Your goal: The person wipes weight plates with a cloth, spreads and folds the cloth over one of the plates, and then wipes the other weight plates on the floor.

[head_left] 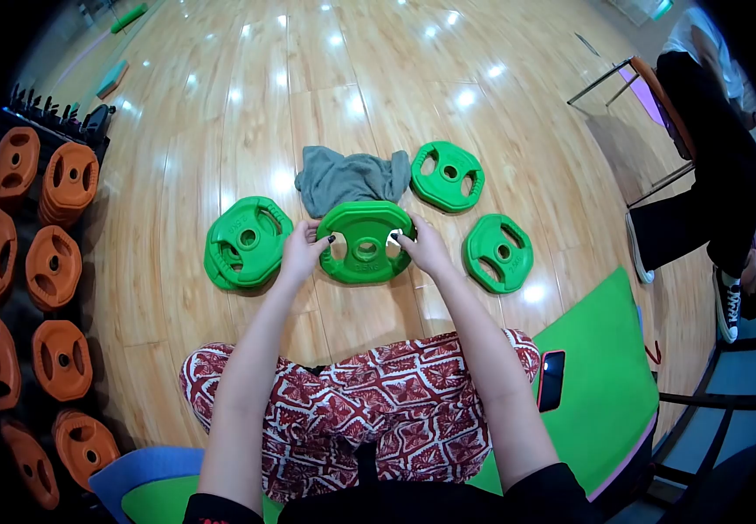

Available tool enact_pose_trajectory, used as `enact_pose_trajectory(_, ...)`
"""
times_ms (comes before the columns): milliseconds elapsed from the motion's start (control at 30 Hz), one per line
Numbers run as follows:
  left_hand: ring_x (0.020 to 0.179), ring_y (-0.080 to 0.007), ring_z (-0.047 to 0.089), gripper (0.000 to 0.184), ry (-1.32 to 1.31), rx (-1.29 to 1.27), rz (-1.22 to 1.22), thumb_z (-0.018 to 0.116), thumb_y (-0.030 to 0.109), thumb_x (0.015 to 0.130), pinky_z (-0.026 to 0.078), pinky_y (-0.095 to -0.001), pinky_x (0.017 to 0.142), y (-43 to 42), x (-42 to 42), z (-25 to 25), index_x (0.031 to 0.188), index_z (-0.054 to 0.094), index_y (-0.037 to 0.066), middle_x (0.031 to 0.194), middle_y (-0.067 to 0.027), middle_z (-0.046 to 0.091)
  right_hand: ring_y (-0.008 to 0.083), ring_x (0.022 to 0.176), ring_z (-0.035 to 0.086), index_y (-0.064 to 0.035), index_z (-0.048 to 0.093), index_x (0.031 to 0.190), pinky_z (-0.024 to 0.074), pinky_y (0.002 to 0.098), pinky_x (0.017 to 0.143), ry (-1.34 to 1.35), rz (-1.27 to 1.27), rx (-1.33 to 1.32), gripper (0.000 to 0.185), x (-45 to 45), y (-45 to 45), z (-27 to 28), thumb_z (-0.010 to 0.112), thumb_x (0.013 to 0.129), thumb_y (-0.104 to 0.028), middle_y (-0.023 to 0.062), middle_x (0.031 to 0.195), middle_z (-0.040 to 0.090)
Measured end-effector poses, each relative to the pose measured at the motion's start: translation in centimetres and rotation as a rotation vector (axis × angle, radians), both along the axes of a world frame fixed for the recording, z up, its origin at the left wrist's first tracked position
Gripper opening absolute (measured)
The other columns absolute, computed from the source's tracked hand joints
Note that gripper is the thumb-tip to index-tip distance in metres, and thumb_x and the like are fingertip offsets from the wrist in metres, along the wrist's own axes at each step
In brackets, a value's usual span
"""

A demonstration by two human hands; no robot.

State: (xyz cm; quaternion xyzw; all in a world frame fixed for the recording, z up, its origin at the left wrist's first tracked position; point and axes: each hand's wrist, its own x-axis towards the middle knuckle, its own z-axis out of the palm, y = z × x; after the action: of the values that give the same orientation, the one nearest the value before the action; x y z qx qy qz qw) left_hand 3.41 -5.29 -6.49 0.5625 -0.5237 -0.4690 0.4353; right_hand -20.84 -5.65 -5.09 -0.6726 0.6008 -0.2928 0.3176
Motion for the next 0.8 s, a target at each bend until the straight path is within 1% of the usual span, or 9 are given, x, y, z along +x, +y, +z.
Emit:
enact_pose_trajectory(200,0.087,-0.0150,0.059,0.030,-0.048,-0.055,-0.004,0.063,0.003,0.075,0.047,-0.0267,0.076,-0.4,-0.1,-1.6,0.102,0.050,-0.002,0.094,-0.0103,0.061,0.0379,0.084,0.055,-0.0005,0.050,0.106,0.0444,0.0431,0.073,0.130,-0.038,-0.094,0.035,0.1,-0.3,-1.3,0.058,0.076,-0.018,0.0227,0.092,0.057)
enact_pose_trajectory(267,0.081,-0.0205,0.062,0.026,-0.115,-0.040,-0.004,0.063,0.007,0.075,0.048,-0.0293,0.072,-0.6,-0.4,-2.0,0.098,0.054,-0.002,0.088,-0.0144,0.063,0.0386,0.081,0.056,0.0005,0.052,0.102,0.0447,0.0438,0.071,0.136,-0.048,-0.126,0.033,0.0,-0.2,-1.4,0.057,0.077,-0.020,0.0227,0.088,0.058)
enact_pose_trajectory(300,0.081,-0.0205,0.062,0.026,-0.112,-0.039,-0.004,0.063,0.007,0.075,0.048,-0.0293,0.072,-0.2,-0.4,-2.2,0.098,0.054,-0.002,0.088,-0.0144,0.063,0.0383,0.079,0.056,0.0006,0.053,0.098,0.0452,0.0438,0.071,0.223,-0.027,0.007,0.030,0.0,0.3,-1.4,0.056,0.078,-0.021,0.0224,0.085,0.059)
enact_pose_trajectory(367,0.078,-0.0293,0.061,0.022,-0.517,0.066,-0.106,0.062,0.012,0.075,0.047,-0.0349,0.068,1.4,-0.6,-3.2,0.092,0.058,-0.002,0.081,-0.0200,0.061,0.0379,0.077,0.057,0.0006,0.054,0.095,0.0457,0.0438,0.070,0.311,-0.005,0.135,0.028,-0.1,1.3,-1.9,0.054,0.078,-0.022,0.0221,0.083,0.060)
enact_pose_trajectory(400,0.078,-0.0356,0.059,0.022,-0.509,0.136,-0.090,0.061,0.016,0.075,0.045,-0.0408,0.067,2.1,-1.0,-3.5,0.088,0.060,-0.001,0.079,-0.0227,0.059,0.0374,0.078,0.057,0.0009,0.054,0.092,0.0456,0.0440,0.071,0.420,0.045,0.225,0.028,-0.1,1.7,-2.4,0.055,0.077,-0.023,0.0226,0.083,0.059)
enact_pose_trajectory(500,0.075,-0.0361,0.059,0.020,-0.621,0.112,-0.123,0.060,0.017,0.075,0.045,-0.0434,0.066,3.3,-1.3,-3.4,0.088,0.060,0.001,0.077,-0.0210,0.060,0.0354,0.077,0.059,0.0010,0.056,0.086,0.0465,0.0437,0.070,0.527,0.136,0.326,0.028,-0.3,2.4,-3.7,0.055,0.075,-0.025,0.0223,0.082,0.060)
enact_pose_trajectory(633,0.070,-0.0358,0.059,0.020,-0.896,0.127,-0.192,0.063,0.017,0.073,0.046,-0.0420,0.065,3.0,-1.9,-1.5,0.082,0.060,0.000,0.073,-0.0212,0.060,0.0329,0.069,0.060,-0.0008,0.058,0.079,0.0485,0.0418,0.063,0.679,0.169,0.192,0.026,0.1,2.1,-2.5,0.055,0.072,-0.025,0.0178,0.075,0.062)
enact_pose_trajectory(733,0.066,-0.0362,0.059,0.022,-0.925,-0.011,-0.170,0.066,0.019,0.069,0.047,-0.0430,0.064,3.3,-2.0,-1.3,0.077,0.060,0.000,0.066,-0.0206,0.058,0.0287,0.069,0.063,-0.0019,0.061,0.076,0.0506,0.0388,0.063,0.747,0.202,0.189,0.019,0.5,1.8,-2.3,0.051,0.073,-0.017,0.0151,0.075,0.063)
enact_pose_trajectory(800,0.072,-0.0343,0.059,0.021,-0.967,0.046,-0.190,0.066,0.019,0.068,0.047,-0.0417,0.066,3.3,-2.1,-1.1,0.074,0.061,0.000,0.076,-0.0201,0.059,0.0309,0.068,0.061,-0.0020,0.059,0.072,0.0492,0.0397,0.062,0.741,0.165,0.073,0.024,0.3,2.1,-3.0,0.055,0.070,-0.025,0.0161,0.073,0.062)
